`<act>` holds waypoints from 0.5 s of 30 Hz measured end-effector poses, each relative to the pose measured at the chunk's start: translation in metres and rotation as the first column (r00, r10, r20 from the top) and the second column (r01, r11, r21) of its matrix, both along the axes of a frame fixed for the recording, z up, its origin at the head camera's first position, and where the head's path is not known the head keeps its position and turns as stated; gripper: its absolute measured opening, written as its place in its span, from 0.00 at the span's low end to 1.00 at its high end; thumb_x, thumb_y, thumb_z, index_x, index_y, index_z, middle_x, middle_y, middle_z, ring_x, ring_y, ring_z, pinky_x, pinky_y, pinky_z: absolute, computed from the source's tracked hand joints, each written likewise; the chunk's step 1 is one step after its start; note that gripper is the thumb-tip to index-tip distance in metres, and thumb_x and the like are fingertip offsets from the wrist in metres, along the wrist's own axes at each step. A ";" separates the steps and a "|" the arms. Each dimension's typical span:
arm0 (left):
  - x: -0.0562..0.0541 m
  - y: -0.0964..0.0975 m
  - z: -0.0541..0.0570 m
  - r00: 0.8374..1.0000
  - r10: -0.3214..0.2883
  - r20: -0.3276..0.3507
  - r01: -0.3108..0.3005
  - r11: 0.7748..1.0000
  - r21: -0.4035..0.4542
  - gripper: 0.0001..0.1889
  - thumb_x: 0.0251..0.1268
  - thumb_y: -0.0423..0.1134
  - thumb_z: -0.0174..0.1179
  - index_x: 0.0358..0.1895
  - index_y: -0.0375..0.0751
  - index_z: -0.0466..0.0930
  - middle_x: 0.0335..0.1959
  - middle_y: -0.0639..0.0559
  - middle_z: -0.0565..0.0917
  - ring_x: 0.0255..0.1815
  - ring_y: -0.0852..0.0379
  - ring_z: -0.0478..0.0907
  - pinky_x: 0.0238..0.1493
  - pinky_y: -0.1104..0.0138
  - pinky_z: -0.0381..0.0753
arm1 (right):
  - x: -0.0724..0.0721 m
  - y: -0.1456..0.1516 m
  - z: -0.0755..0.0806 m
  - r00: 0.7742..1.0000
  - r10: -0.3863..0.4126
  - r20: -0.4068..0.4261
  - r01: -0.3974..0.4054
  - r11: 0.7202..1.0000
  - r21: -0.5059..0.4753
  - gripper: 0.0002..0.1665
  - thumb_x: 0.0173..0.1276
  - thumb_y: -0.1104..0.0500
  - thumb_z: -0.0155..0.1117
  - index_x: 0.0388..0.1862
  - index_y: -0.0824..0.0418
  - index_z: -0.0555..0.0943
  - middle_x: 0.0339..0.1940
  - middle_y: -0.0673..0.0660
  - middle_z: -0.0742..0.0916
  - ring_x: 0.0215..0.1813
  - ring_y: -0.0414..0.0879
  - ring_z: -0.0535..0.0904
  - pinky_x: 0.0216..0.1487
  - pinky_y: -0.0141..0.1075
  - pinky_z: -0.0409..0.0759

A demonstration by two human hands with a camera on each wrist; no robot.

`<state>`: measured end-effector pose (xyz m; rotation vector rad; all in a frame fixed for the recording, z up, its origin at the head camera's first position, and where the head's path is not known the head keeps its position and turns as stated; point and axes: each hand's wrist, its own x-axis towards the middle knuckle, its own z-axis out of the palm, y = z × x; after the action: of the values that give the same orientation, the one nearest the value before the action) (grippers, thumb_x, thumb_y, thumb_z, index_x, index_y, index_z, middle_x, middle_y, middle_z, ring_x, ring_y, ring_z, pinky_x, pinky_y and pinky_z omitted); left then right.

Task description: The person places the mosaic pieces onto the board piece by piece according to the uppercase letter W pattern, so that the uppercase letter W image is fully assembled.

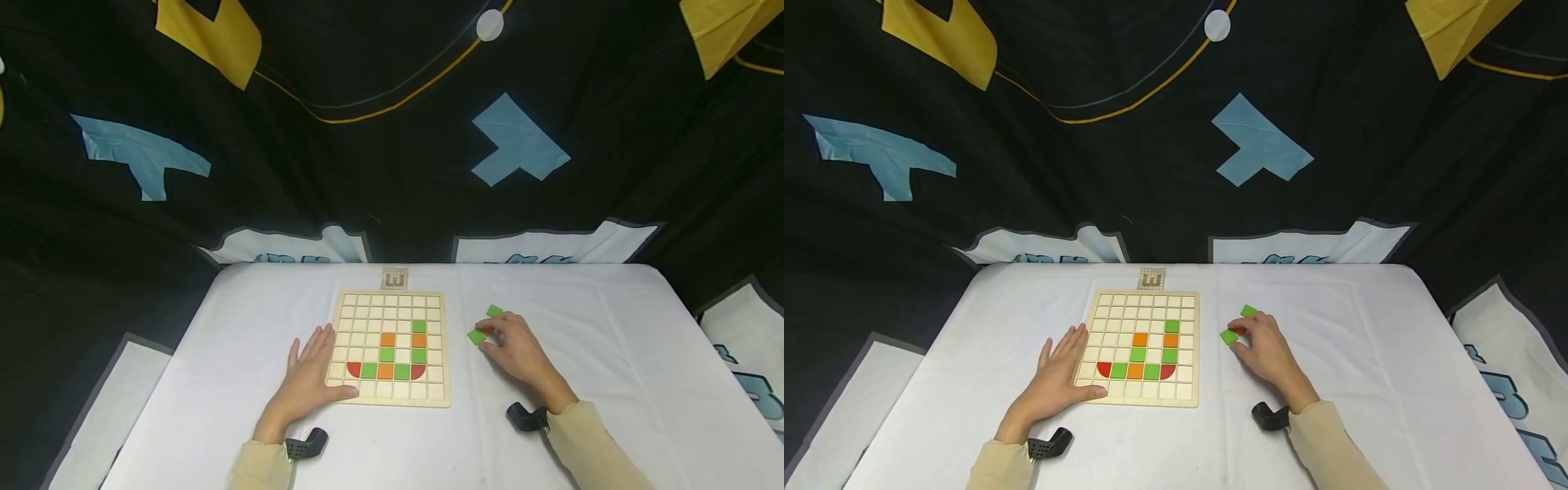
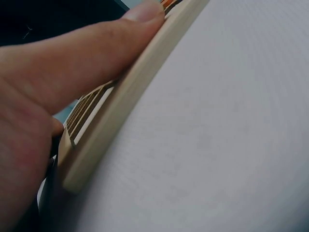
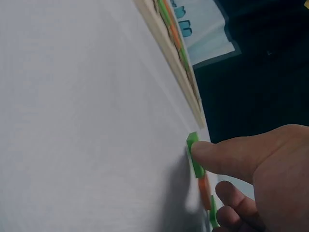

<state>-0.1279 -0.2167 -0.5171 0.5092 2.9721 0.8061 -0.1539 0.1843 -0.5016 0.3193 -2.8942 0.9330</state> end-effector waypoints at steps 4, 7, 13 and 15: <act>0.000 0.000 0.000 1.000 0.001 0.001 -0.001 1.000 -0.004 0.67 0.44 0.71 0.70 0.79 0.29 0.50 0.81 0.37 0.51 0.81 0.38 0.43 0.74 0.37 0.28 | -0.002 0.000 -0.002 1.000 -0.009 0.018 0.009 1.000 0.030 0.19 0.61 0.62 0.74 0.53 0.60 0.86 0.46 0.57 0.82 0.53 0.56 0.74 0.54 0.52 0.76; 0.000 0.000 0.000 1.000 0.004 0.004 -0.004 1.000 0.002 0.67 0.44 0.71 0.71 0.79 0.29 0.50 0.81 0.37 0.51 0.81 0.38 0.43 0.74 0.37 0.28 | -0.004 -0.001 -0.002 1.000 -0.009 0.026 0.007 0.999 0.047 0.20 0.62 0.62 0.74 0.54 0.60 0.86 0.47 0.58 0.81 0.54 0.57 0.73 0.54 0.52 0.76; 0.000 -0.001 -0.001 1.000 0.004 0.005 -0.004 1.000 0.009 0.67 0.44 0.71 0.71 0.79 0.30 0.49 0.81 0.37 0.51 0.81 0.38 0.43 0.74 0.37 0.28 | -0.008 -0.006 0.001 0.999 -0.019 0.039 0.015 0.996 0.088 0.18 0.61 0.59 0.75 0.51 0.59 0.87 0.47 0.59 0.81 0.54 0.57 0.72 0.54 0.52 0.76; 0.000 -0.001 -0.002 1.000 0.003 0.005 -0.003 1.000 0.009 0.67 0.44 0.72 0.71 0.79 0.30 0.49 0.81 0.37 0.51 0.81 0.38 0.43 0.74 0.37 0.28 | -0.009 -0.009 0.002 0.999 -0.025 0.042 0.021 0.995 0.097 0.18 0.60 0.58 0.76 0.49 0.60 0.87 0.46 0.59 0.82 0.53 0.57 0.72 0.54 0.52 0.76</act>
<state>-0.1276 -0.2174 -0.5189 0.5031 2.9668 0.8208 -0.1628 0.1754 -0.5001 0.2751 -2.9812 0.8086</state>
